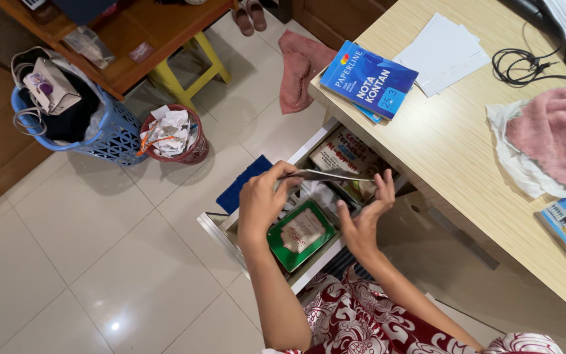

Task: The person wipes the covers of several books and folders with a cloth, then places them into an open desk drawer. They also gather loose papers and place them into the drawer. The desk contains a computer, keyboard, and printer.

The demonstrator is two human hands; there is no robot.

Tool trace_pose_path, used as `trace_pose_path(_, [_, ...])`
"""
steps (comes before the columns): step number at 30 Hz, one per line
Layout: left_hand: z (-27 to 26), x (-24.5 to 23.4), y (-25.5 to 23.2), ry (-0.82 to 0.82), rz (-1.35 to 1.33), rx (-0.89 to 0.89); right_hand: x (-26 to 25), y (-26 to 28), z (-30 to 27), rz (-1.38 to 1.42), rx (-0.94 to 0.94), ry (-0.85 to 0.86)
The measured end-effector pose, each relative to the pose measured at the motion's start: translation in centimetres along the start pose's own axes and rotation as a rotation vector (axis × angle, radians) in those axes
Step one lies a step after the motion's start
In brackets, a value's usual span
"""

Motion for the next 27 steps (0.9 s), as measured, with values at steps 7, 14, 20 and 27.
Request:
trace_pose_path(7, [0.0,-1.0,1.1,-0.001,-0.093,0.034,3.5,4.2,0.6,0.073,-0.160,0.250])
trace_pose_path(14, [1.6,3.3,7.3,0.233,0.007,-0.408,8.5,4.1,-1.7,0.008,-0.034,0.793])
trace_pose_path(20, [3.0,5.2,11.7,0.278,-0.239,-0.461,7.9,4.8,-0.5,-0.005,-0.041,0.832])
trace_pose_path(27, [5.8,11.9,13.3,0.430,-0.803,-0.377,7.2,5.1,1.1,-0.133,-0.220,0.706])
Point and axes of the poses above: each hand's wrist, its own z-axis towards the middle knuckle, its own x-axis out of the palm, y = z × x, the point moved 8 cm from there along z, towards the middle knuckle, and after that the axes turned 13 degrees about -x, right-handed, at the moved point
